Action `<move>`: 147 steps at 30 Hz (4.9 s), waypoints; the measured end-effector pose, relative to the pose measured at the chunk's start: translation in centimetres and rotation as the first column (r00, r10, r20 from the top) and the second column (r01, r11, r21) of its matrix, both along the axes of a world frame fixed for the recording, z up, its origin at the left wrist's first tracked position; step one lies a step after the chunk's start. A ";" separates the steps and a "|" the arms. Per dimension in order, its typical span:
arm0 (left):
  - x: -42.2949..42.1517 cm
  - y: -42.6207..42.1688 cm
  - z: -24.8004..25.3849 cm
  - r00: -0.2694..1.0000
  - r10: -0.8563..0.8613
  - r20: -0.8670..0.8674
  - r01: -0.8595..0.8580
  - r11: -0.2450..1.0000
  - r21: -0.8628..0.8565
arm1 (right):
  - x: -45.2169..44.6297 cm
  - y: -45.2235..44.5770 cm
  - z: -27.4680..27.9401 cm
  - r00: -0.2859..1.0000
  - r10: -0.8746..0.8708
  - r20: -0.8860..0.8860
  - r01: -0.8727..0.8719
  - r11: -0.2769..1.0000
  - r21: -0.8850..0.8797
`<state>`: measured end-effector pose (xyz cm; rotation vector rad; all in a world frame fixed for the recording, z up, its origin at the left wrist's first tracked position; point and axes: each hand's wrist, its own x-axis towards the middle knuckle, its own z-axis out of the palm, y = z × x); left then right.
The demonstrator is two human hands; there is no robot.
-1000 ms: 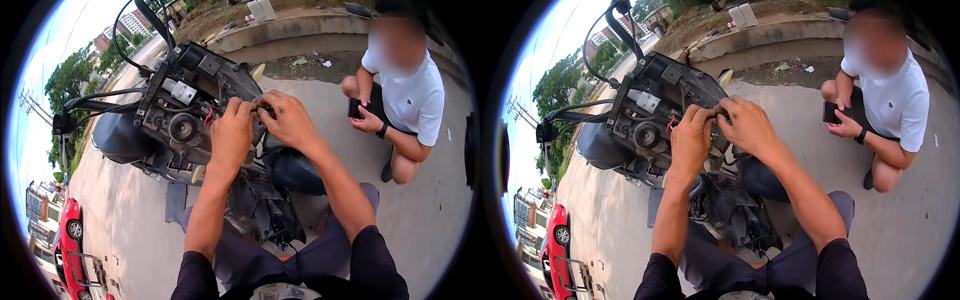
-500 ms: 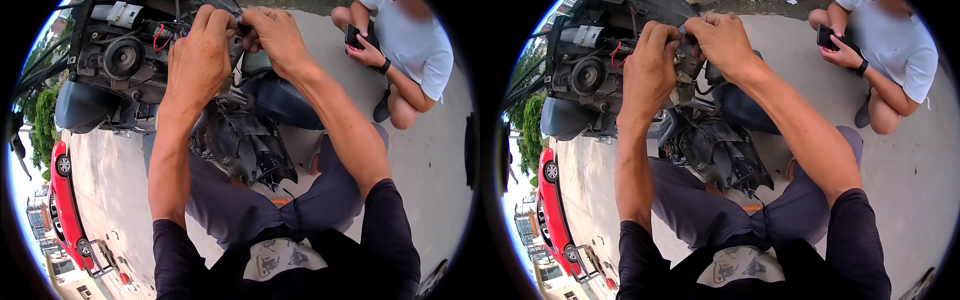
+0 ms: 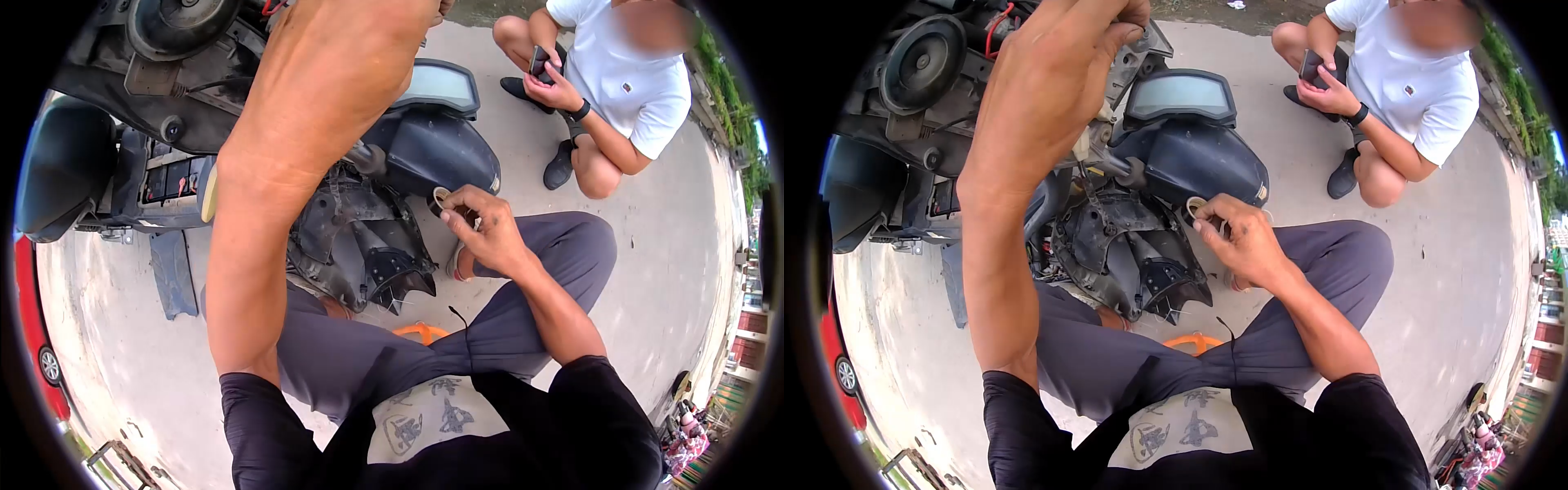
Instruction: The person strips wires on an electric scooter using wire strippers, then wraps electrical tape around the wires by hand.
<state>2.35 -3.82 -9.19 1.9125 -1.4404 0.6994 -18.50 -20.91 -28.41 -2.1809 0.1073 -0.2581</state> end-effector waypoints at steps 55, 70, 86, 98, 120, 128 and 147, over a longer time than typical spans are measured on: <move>-5.2 -1.8 -3.8 0.833 0.253 -0.493 -0.499 0.728 -0.470 | 17.6 -1.6 14.9 0.875 -0.081 0.478 -0.230 0.799 0.556; -2.5 -3.6 -2.1 0.629 0.568 -0.531 -0.761 0.589 -0.272 | 16.2 -2.9 15.6 0.884 0.026 0.466 -0.194 0.928 0.317; -2.9 -0.7 -3.0 0.511 0.857 0.067 -0.849 0.516 -0.117 | 16.7 -0.6 17.0 0.796 -0.129 0.592 -0.198 0.868 0.456; -3.1 0.0 -3.1 0.583 0.810 0.063 -0.792 0.583 -0.181 | 15.9 2.6 16.4 0.843 0.126 0.522 -0.337 0.882 0.330; -5.0 -0.1 -4.8 0.764 0.638 -0.098 -0.639 0.726 -0.256 | 16.5 3.6 17.7 0.925 0.331 0.187 -0.274 0.237 0.932; -5.6 0.2 -3.8 0.716 0.178 -0.675 -0.554 0.733 -0.395 | 17.5 3.8 17.4 0.856 0.453 0.250 -0.314 0.071 0.947; -4.0 -0.1 -3.2 0.620 -0.159 -0.769 -0.524 0.645 -0.556 | 18.4 2.3 17.8 0.818 0.515 0.257 -0.399 0.186 0.898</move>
